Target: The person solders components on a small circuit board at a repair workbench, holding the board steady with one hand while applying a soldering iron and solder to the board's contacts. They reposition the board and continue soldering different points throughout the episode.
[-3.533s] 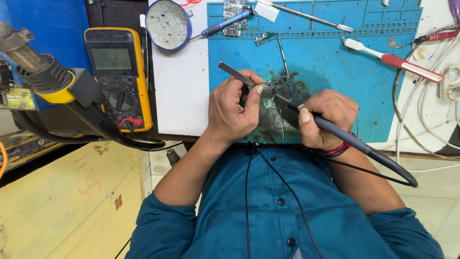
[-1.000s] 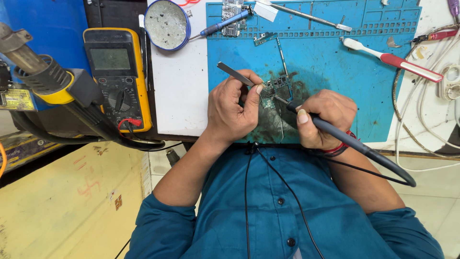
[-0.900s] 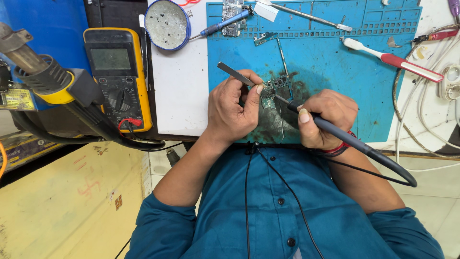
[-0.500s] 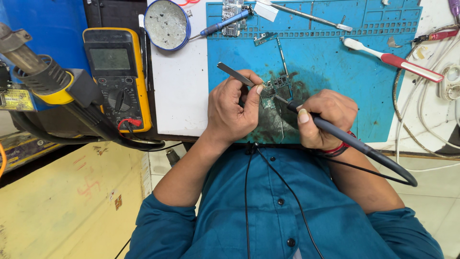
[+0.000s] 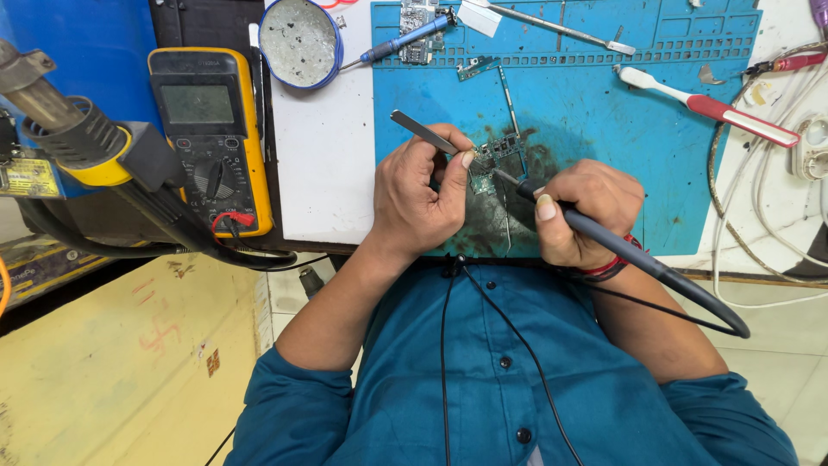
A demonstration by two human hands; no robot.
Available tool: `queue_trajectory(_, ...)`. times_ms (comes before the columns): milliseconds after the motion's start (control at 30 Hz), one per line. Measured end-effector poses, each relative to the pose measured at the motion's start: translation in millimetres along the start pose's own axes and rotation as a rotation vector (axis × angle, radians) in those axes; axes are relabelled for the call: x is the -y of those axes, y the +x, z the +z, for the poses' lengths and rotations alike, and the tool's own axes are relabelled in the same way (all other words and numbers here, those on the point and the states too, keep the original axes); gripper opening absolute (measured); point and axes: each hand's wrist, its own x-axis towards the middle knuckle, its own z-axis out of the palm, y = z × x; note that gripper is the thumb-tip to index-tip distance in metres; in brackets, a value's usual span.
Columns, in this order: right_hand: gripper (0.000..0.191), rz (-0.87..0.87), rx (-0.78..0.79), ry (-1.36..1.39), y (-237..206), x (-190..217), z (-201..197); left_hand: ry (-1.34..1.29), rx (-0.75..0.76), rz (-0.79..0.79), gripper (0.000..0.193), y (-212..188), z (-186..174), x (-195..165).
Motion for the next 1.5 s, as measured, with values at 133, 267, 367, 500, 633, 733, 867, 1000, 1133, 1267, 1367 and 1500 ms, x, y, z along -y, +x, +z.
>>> queue_trajectory(133, 0.012, -0.026, -0.004, -0.015, 0.1, -0.3, 0.2, -0.005, 0.005, 0.0, 0.006, -0.5, 0.2, 0.0)
queue_trajectory(267, 0.011, -0.004, 0.002, 0.012, 0.2, 0.1, -0.1, -0.004, 0.0, -0.01, 0.007, -0.6, 0.0, -0.4)
queue_trajectory(367, 0.011, -0.016, 0.005, 0.004, 0.4, 0.0, -0.3, 0.0, -0.006, 0.005, 0.007, -0.1, 0.1, -0.4)
queue_trajectory(500, 0.01, -0.013, 0.005, 0.003, 0.4, 0.1, -0.1, 0.002, -0.002, -0.004, 0.007, -0.3, 0.3, -0.6)
queue_trajectory(633, 0.011, -0.004, 0.002, -0.004, 0.2, 0.1, -0.2, -0.006, -0.005, -0.002, 0.007, -0.7, 0.3, -0.5)
queue_trajectory(733, 0.011, -0.006, 0.01, -0.01, 0.1, 0.2, -0.7, -0.005, -0.001, -0.002, 0.006, -0.5, 0.4, -0.2)
queue_trajectory(867, 0.011, -0.013, -0.001, -0.01, 0.5, 0.2, 0.3, -0.004, 0.004, -0.012, 0.006, -1.1, 0.1, -0.5)
queue_trajectory(1000, 0.012, -0.017, 0.002, -0.016, 1.2, 0.2, 0.1, -0.001, -0.006, -0.003, 0.006, -0.5, 0.8, -0.8)
queue_trajectory(1133, 0.012, -0.008, 0.002, -0.003, 1.4, 0.3, -0.3, 0.001, -0.006, -0.002, 0.007, -0.3, 0.6, -1.0)
queue_trajectory(1267, 0.012, -0.015, 0.004, -0.016, 1.2, 0.2, -0.3, -0.003, -0.004, 0.006, 0.007, 0.0, 0.4, -0.8)
queue_trajectory(1367, 0.011, -0.012, 0.003, -0.008, 0.9, 0.1, -0.8, -0.003, -0.002, -0.005, 0.007, -0.5, 0.6, -1.0)
queue_trajectory(1500, 0.011, -0.006, 0.006, -0.005, 0.8, 0.0, -1.3, 0.004, -0.005, 0.016, 0.007, 0.0, 0.3, -0.8)
